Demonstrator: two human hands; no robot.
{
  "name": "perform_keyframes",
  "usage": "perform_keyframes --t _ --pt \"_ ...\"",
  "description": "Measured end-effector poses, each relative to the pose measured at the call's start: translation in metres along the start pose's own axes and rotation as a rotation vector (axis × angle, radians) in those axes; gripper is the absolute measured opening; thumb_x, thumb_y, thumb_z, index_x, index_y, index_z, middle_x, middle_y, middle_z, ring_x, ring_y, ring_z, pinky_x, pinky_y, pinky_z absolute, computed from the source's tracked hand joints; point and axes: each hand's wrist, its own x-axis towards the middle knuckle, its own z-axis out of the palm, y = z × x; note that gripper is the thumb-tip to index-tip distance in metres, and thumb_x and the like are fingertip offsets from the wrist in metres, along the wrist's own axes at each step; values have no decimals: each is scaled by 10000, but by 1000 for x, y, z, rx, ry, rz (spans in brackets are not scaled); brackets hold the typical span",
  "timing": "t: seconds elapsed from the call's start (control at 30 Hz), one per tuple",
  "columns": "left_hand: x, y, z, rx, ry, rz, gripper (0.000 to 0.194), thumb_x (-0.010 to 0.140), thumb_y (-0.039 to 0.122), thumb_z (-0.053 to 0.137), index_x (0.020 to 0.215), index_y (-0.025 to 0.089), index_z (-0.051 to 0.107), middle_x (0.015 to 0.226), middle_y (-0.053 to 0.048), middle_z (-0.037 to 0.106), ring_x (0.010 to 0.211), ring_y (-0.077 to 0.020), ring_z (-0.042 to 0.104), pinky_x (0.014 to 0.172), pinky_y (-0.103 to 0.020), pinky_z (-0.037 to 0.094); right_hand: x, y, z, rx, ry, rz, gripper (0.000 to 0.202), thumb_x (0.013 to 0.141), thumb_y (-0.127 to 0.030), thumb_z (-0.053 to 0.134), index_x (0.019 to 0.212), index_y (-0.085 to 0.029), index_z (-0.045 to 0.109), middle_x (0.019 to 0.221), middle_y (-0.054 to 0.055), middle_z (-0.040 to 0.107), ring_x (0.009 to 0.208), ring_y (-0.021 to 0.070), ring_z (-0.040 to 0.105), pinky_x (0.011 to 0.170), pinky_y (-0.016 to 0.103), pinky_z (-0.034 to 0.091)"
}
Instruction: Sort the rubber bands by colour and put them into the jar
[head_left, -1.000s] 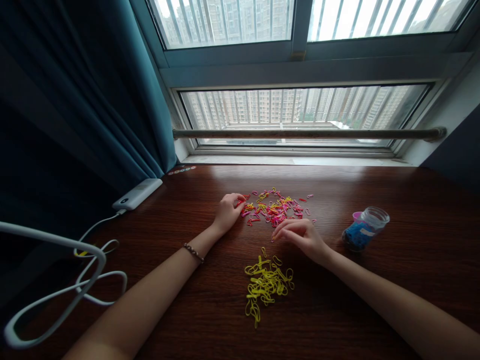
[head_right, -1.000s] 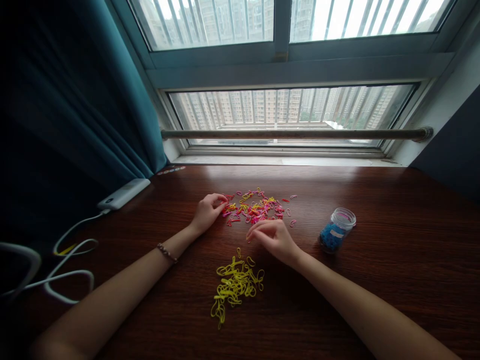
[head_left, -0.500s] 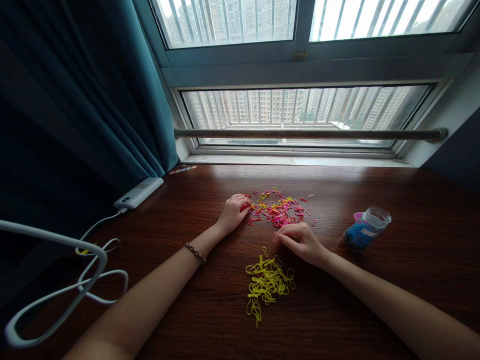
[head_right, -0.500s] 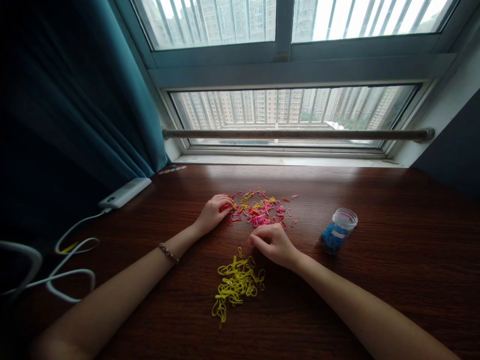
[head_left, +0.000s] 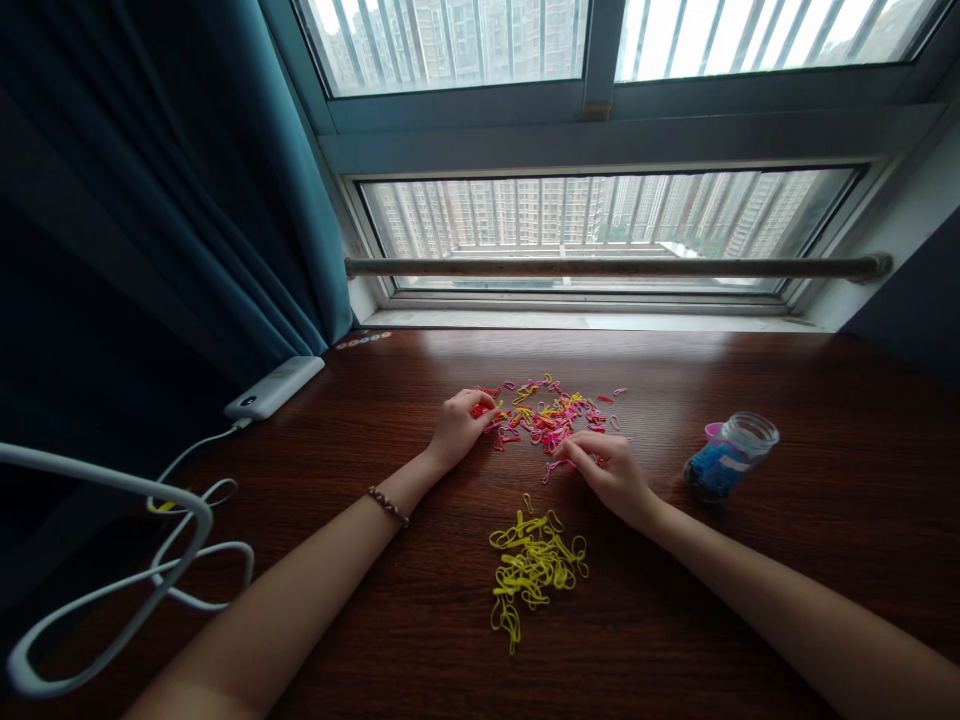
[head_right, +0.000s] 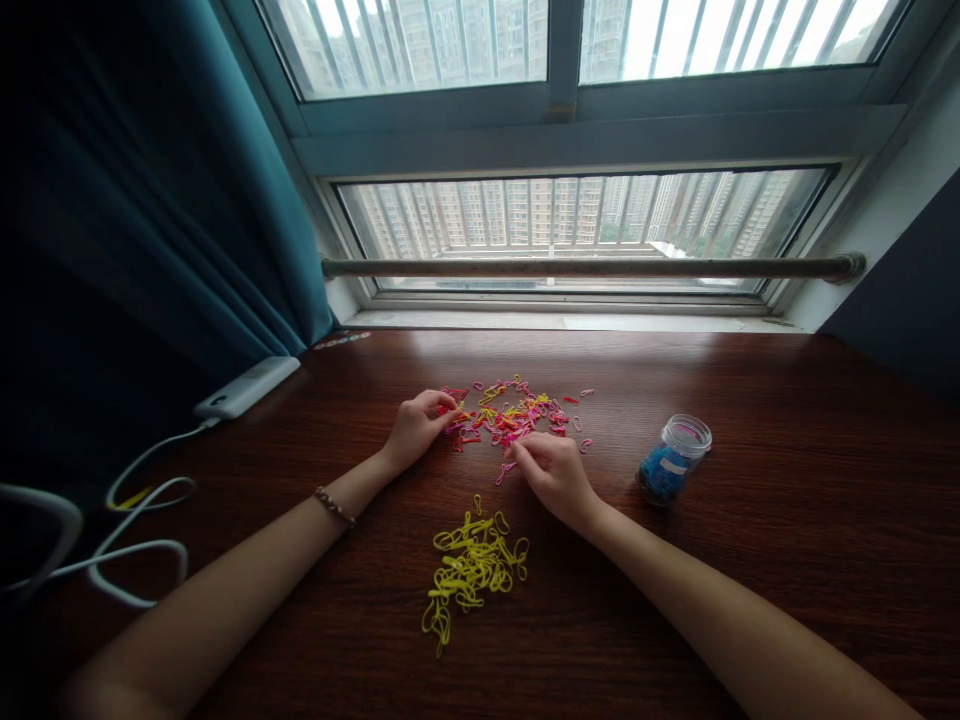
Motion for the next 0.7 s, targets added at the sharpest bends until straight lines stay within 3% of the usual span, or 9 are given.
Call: perform_keyframes --t 0.1,0.2,0.37,0.53,0.7 --pt "-2 8 0 -111 -58 61 103 768 263 569 774 175 624 786 -39 654 751 -160 600 710 -274 471 5 18 -5 -155 215 59 242 833 -264 450 838 -186 678 874 64 674 852 201 600 801 323 444" --pt "-6 23 -1 -223 -151 206 109 787 230 539 793 163 625 787 -54 647 747 -151 590 718 -276 465 10 37 -9 -303 248 99 246 808 -220 453 923 -166 664 966 88 652 942 227 561 865 375 419" --pt "-23 61 1 -312 -330 518 57 757 171 545 752 161 601 758 -58 620 755 -157 551 728 -303 445 13 45 -7 -391 63 -35 312 837 -196 407 1085 -200 596 1088 50 613 1085 218 467 960 388 357" --pt "-43 92 4 -273 -501 761 40 714 167 555 739 183 582 699 -39 601 689 -155 516 685 -309 425 10 34 0 -570 -215 -103 379 856 -371 441 1228 -315 486 1318 -30 444 1257 295 254 1029 522 192" --pt "-45 93 3 -253 -481 762 55 735 190 538 737 188 593 698 -45 606 695 -164 517 686 -320 420 11 39 0 -535 -196 -68 393 875 -348 407 1257 -275 461 1277 7 492 1252 280 281 1030 530 192"
